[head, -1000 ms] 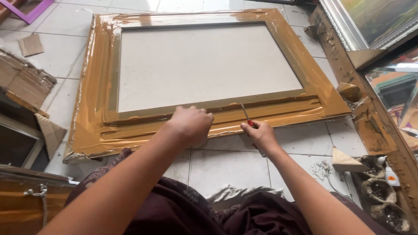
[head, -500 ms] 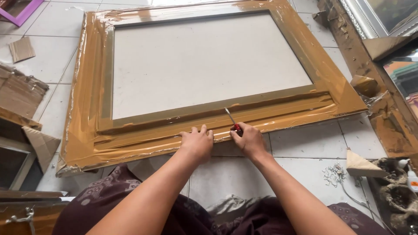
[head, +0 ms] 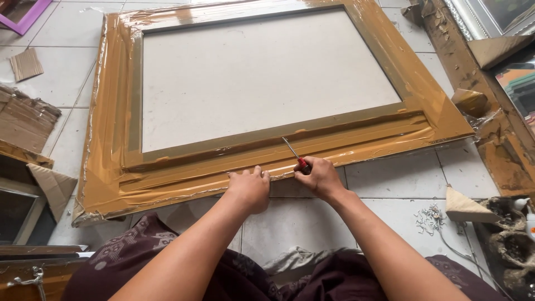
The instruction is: Removing brown adhesive tape from a wooden picture frame using a small screwdriver as a prying tool.
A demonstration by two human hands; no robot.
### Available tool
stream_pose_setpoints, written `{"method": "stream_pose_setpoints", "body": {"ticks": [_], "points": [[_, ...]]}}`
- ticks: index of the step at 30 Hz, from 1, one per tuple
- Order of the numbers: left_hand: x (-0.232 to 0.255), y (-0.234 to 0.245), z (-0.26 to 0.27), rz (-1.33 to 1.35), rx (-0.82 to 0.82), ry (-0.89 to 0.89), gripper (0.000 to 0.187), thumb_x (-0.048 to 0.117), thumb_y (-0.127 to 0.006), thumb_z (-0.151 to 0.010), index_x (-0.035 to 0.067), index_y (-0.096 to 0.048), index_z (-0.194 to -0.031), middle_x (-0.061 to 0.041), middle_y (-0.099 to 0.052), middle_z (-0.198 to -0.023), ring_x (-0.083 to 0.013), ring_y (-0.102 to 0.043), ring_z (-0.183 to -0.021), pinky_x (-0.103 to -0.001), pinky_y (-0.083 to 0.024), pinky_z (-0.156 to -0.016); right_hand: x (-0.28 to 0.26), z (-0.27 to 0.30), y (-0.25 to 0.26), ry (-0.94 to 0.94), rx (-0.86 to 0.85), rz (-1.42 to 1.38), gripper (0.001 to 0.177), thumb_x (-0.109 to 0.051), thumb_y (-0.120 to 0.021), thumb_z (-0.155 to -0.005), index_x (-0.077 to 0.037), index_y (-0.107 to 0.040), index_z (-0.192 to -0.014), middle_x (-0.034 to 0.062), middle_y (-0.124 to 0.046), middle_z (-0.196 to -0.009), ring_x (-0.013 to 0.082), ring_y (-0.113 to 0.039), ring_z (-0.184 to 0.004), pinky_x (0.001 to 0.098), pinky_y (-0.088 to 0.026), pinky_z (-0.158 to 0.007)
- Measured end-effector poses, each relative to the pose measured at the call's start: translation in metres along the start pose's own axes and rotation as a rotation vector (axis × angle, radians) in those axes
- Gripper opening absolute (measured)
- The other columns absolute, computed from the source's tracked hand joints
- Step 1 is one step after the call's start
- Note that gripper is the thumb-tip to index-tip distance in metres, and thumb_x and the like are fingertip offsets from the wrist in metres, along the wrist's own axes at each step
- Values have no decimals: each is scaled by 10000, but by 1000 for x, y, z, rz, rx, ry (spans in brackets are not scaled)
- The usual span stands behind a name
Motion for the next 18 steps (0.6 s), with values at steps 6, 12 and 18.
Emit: {"method": "stream_pose_setpoints", "body": {"ticks": [6,12,18], "points": [[4,12,13,3,11,-10,709,252,-555,-1040,83,-462,-1722,-217,-468,-1751,-484,-567,-1495,-833,-450,-1073,-12,6,13,64,1,88,179,-301,-867,-879,-237,-888,-1045,144,-850,-905,398,-823,-981,524,-647,-896],[6,11,13,17,2,6,731,246,-570,-1024,90,-454,-1729,-214,-455,-1760,-484,-567,-1496,-829,-458,-1068,-15,8,14,23,4,55,235,-378,-901,-901,-297,-863,-1119,34,-846,-855,289,-827,-972,473,-653,-908],[6,8,10,17,18,11,735,280,-589,-1022,82,-470,-1719,-220,-465,-1748,-479,-579,-1478,-792,-487,-1049,-17,6,6,-66,11,131,196,-465,-781,-965,-370,-854,-1120,9,-860,-1025,291,-818,-1069,485,-657,-962]]}}
Point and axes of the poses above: each hand's wrist, its own z-axis away from the middle knuckle, its own y-axis out of the back of the hand, x = y × z, the point moved 3 cm from there along -z, towards the middle knuckle
